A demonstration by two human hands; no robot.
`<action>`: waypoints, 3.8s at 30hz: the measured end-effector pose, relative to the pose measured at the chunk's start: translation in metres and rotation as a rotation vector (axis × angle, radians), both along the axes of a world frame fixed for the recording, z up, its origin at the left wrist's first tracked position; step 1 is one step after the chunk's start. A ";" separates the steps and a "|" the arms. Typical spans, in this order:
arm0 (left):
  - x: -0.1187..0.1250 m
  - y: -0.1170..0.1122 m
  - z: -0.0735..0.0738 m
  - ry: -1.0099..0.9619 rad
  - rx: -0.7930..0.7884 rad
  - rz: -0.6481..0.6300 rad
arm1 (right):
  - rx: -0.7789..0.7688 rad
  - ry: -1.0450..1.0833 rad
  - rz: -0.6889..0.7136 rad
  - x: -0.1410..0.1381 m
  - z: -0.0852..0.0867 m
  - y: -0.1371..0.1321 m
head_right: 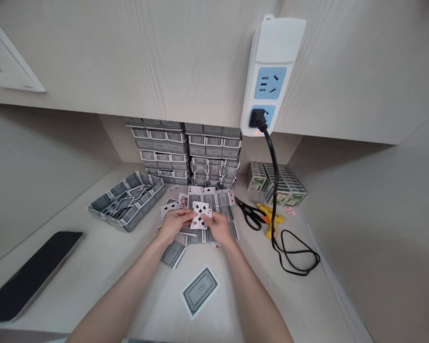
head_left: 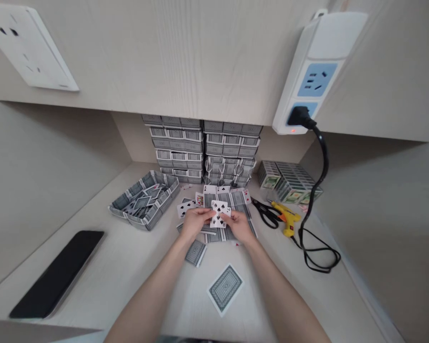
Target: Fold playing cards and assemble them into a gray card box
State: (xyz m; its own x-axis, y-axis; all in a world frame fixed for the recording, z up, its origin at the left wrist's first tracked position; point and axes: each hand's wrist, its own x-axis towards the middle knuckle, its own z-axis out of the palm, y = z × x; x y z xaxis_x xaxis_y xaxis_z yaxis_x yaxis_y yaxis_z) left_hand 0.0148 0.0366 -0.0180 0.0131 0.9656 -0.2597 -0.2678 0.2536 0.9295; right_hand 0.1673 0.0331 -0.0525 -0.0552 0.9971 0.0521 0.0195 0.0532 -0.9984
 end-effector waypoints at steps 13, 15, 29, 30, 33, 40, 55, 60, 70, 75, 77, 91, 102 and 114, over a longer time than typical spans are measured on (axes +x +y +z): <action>0.003 0.001 -0.009 0.309 0.286 0.050 | -0.054 0.119 0.017 -0.005 0.016 -0.006; 0.005 -0.002 -0.008 0.474 0.400 0.076 | -0.058 0.139 0.026 -0.005 0.018 -0.007; 0.010 -0.009 -0.008 0.971 0.529 0.147 | -0.078 0.148 0.121 -0.009 0.024 -0.011; 0.010 -0.009 -0.008 0.949 0.517 0.156 | -0.078 0.155 0.113 -0.009 0.024 -0.012; 0.010 -0.010 -0.009 0.749 0.424 0.137 | -0.073 0.181 0.073 -0.010 0.024 -0.011; 0.004 -0.008 -0.008 0.451 0.432 -0.152 | -0.056 0.215 0.011 -0.005 0.023 -0.008; -0.005 -0.008 0.000 1.012 0.603 -0.028 | -0.056 0.295 -0.027 -0.007 0.020 -0.006; -0.009 -0.004 -0.003 0.945 0.592 -0.033 | -0.092 0.379 -0.018 -0.006 0.021 -0.006; -0.014 0.011 -0.009 0.420 0.377 -0.019 | -0.101 0.314 0.010 -0.005 0.020 -0.005; -0.015 0.010 -0.006 0.462 0.371 -0.033 | -0.099 0.277 0.011 -0.005 0.018 -0.004; -0.013 0.007 -0.004 0.509 0.409 -0.035 | -0.099 0.280 -0.001 -0.005 0.018 -0.004; -0.003 -0.012 0.002 1.019 0.600 -0.001 | 0.017 0.212 -0.081 -0.008 0.022 -0.006; 0.022 -0.033 -0.001 1.197 0.700 -0.133 | 0.275 -0.335 -0.466 -0.012 0.016 -0.017; 0.020 -0.032 0.001 1.107 0.695 -0.129 | 0.319 -0.358 -0.439 -0.009 0.017 -0.016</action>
